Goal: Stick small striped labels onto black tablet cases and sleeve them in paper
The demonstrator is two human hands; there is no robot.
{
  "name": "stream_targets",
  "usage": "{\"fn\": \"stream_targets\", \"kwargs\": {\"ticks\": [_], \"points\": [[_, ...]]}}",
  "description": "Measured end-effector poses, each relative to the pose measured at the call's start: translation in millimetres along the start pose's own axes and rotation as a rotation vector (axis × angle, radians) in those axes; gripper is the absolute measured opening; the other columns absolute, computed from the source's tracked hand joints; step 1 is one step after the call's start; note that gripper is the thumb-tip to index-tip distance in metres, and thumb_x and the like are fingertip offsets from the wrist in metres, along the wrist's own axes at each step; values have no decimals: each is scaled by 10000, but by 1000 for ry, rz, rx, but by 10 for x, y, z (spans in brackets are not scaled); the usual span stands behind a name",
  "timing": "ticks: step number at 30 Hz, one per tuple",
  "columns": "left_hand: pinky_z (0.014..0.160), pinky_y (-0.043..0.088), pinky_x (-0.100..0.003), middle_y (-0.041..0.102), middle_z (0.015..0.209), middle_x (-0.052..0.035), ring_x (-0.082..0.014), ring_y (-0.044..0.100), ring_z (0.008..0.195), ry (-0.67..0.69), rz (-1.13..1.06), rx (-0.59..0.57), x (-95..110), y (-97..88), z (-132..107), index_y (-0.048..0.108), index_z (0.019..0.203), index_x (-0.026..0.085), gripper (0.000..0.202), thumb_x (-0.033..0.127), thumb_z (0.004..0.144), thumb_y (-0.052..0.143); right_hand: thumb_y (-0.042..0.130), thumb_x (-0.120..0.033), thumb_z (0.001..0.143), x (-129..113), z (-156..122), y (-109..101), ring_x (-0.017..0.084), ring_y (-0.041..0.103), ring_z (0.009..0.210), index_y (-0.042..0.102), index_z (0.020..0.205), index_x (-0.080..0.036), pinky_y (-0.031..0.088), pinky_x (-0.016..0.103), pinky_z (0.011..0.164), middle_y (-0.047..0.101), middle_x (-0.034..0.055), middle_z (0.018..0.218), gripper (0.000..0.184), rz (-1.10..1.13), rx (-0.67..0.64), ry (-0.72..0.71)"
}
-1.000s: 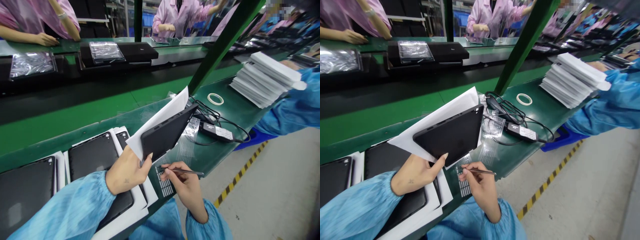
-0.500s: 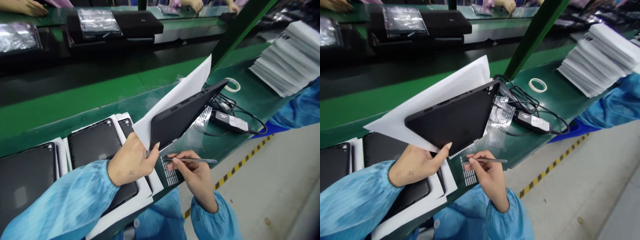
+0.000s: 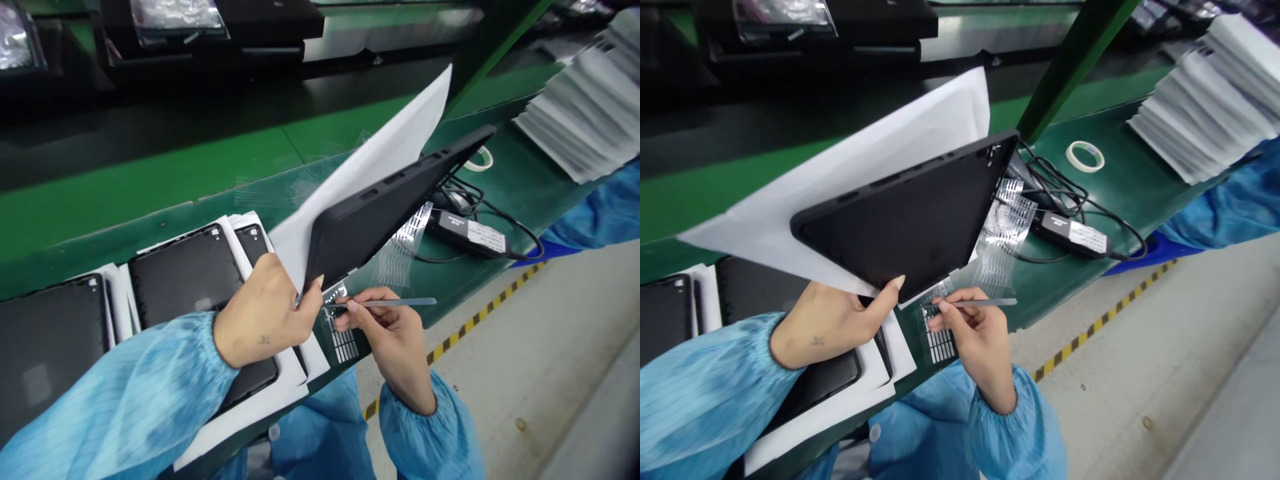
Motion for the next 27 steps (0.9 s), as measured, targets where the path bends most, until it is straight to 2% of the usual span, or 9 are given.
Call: {"fn": "stream_targets", "kwargs": {"ticks": [3, 5, 7, 10, 13, 15, 19, 24, 27], "points": [[550, 424, -260, 538, 544, 14, -139, 546, 533, 15, -55, 13, 16, -10, 24, 574, 679, 173, 183, 145, 813, 452, 653, -242, 855, 23, -25, 6, 175, 711, 625, 598, 816, -171, 594, 262, 634, 724, 44, 725, 98, -7, 13, -66], [610, 461, -258, 535, 570, 15, -141, 562, 575, 30, -83, 27, 17, 2, 21, 566, 703, 171, 150, 124, 804, 466, 642, -187, 859, 35, -80, -12, 174, 717, 664, 597, 827, -180, 597, 274, 671, 736, 44, 775, 56, -12, 29, -164], [615, 467, -264, 486, 534, 23, -141, 540, 553, 33, -51, 50, 12, 24, -1, 525, 630, 178, 172, 137, 796, 505, 636, -129, 851, 31, -156, -45, 176, 719, 693, 603, 837, -183, 600, 304, 700, 741, 49, 855, 66, -16, 69, -279], [537, 435, -276, 411, 454, 34, -139, 486, 468, -10, 15, 57, 1, 50, -42, 474, 534, 191, 271, 183, 799, 525, 651, -81, 826, 5, -249, -84, 170, 712, 647, 589, 879, -184, 602, 319, 673, 738, 41, 874, 131, 40, 239, -388], [519, 428, -279, 432, 432, 50, -137, 485, 433, -94, -45, 61, -3, 42, -58, 523, 582, 197, 221, 191, 803, 525, 682, -95, 810, -6, -249, -34, 176, 716, 636, 548, 891, -187, 601, 325, 696, 728, -2, 725, 182, 137, 430, -400], [527, 433, -277, 465, 431, 59, -134, 505, 431, -136, -88, 62, -1, 26, -58, 522, 591, 202, 213, 183, 802, 538, 689, -132, 816, 9, -205, 53, 191, 723, 656, 534, 862, -186, 607, 334, 695, 728, 1, 703, 170, 174, 476, -359], [498, 416, -288, 481, 395, 65, -135, 515, 394, -140, -84, 42, -1, 4, -53, 478, 540, 204, 274, 193, 804, 551, 686, -193, 829, 60, -125, 221, 205, 726, 665, 532, 798, -176, 617, 309, 622, 742, 48, 800, 158, 168, 421, -225], [525, 434, -293, 527, 422, 61, -146, 539, 434, -182, -117, 23, -34, 7, -52, 528, 580, 209, 228, 201, 808, 540, 682, -193, 831, 70, -110, 258, 206, 721, 658, 534, 800, -180, 606, 296, 577, 737, 53, 806, 152, 138, 320, -209], [499, 404, -293, 478, 394, 63, -140, 495, 400, -189, -110, 5, -46, 14, -58, 541, 577, 205, 227, 195, 803, 547, 676, -184, 836, 62, -96, 252, 195, 717, 645, 532, 806, -187, 592, 281, 553, 736, 51, 833, 147, 134, 271, -207]]}}
Point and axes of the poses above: each hand's wrist, its own z-axis towards the middle knuckle, its own y-axis out of the palm, x = y × z, the point moved 1 cm from there along z, towards the middle knuckle
